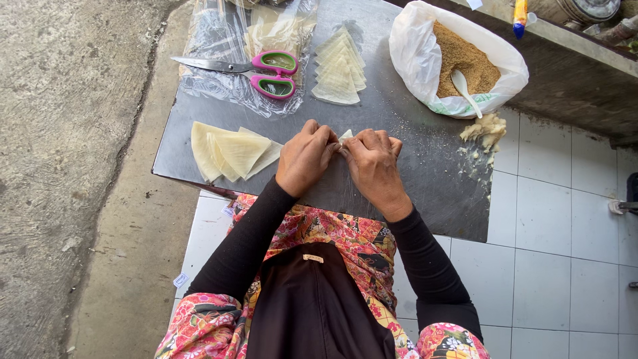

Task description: The person prepares small food rolls by taking a triangular wrapper, placing a small amount of filling using a spoon, and folding the wrapper into a roll.

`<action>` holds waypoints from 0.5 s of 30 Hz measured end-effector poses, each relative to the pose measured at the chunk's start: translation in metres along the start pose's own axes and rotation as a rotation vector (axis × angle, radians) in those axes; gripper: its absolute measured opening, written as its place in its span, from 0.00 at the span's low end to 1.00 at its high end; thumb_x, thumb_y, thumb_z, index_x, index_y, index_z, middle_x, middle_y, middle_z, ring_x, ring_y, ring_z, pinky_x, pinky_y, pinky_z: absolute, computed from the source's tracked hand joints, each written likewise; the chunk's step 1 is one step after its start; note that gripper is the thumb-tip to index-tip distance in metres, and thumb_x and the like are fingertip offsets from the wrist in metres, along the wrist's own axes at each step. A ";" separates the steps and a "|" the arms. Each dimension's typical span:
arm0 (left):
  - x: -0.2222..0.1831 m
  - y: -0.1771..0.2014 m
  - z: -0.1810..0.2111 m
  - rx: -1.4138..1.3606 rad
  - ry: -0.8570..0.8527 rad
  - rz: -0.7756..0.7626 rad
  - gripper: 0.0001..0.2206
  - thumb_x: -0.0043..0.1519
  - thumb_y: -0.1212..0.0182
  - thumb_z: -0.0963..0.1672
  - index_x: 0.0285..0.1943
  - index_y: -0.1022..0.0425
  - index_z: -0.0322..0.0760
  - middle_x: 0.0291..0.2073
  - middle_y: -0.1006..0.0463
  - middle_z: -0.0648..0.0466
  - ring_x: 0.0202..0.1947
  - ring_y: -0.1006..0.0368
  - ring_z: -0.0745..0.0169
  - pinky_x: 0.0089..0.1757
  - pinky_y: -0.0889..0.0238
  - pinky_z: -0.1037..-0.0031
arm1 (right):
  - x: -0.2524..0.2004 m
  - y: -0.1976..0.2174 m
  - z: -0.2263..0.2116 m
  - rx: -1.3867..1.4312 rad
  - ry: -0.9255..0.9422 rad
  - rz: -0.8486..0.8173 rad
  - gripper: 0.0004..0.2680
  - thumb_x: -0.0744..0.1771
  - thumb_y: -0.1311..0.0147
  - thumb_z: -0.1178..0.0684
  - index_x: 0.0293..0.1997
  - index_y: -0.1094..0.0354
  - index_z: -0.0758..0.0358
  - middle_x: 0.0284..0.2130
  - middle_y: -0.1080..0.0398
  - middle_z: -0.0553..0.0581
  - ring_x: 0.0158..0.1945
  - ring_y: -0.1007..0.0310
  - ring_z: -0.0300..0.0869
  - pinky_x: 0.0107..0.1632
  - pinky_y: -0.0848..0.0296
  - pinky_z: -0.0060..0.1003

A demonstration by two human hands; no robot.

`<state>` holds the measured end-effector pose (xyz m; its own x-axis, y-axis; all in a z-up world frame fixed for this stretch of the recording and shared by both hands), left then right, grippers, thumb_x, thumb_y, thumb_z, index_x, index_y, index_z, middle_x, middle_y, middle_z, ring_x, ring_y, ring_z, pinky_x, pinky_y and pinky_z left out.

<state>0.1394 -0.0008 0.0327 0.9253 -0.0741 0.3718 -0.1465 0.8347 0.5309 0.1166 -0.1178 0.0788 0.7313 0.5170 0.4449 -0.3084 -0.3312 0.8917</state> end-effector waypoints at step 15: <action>-0.002 0.008 0.005 0.001 0.004 0.149 0.05 0.66 0.39 0.43 0.44 0.25 0.35 0.40 0.25 0.48 0.35 0.23 0.47 0.35 0.30 0.62 | -0.014 -0.002 -0.015 -0.320 0.049 -0.036 0.14 0.68 0.46 0.58 0.61 0.29 0.62 0.56 0.26 0.53 0.61 0.33 0.46 0.63 0.47 0.48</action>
<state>0.1348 0.0031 0.0397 0.8945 0.0527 0.4439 -0.2829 0.8357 0.4708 0.0983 -0.1128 0.0716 0.7174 0.5640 0.4091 -0.4643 -0.0507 0.8842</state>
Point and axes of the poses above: each hand's wrist, its own x-axis towards the middle knuckle, its own y-axis out of the back of the hand, z = x × y, the point moved 10 cm from there along x, towards the middle knuckle
